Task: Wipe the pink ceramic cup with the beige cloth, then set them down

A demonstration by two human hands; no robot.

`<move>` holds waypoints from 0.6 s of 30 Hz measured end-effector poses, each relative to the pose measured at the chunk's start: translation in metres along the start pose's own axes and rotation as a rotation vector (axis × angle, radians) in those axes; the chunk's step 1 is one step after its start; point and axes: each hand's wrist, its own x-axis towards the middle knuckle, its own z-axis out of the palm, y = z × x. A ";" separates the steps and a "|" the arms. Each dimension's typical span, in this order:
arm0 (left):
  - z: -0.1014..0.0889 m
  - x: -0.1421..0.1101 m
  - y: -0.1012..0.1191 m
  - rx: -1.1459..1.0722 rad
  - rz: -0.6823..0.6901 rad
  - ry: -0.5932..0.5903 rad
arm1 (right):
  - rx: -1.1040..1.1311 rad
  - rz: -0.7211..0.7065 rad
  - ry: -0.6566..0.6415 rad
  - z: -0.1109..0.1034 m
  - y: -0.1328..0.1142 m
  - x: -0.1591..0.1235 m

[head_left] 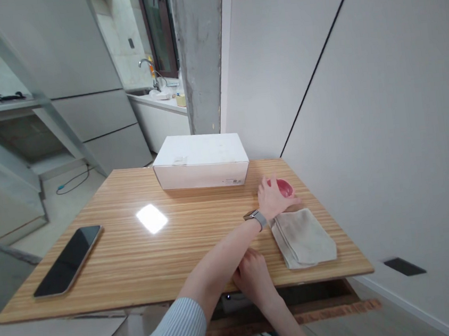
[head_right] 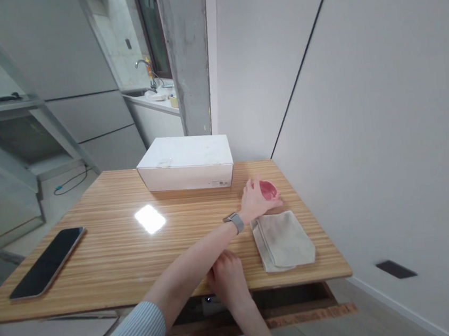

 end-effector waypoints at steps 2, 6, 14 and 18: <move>0.006 0.000 0.001 0.015 -0.034 0.035 | 0.006 0.016 -0.012 0.001 0.001 -0.001; -0.014 -0.005 0.005 -0.032 -0.081 0.060 | 0.039 0.014 -0.047 -0.002 0.000 -0.001; -0.156 -0.052 -0.037 -0.275 -0.123 0.288 | 0.047 -0.004 -0.013 -0.004 -0.002 0.000; -0.233 -0.081 -0.079 -0.077 -0.258 0.403 | 0.071 -0.016 0.016 -0.001 -0.002 0.000</move>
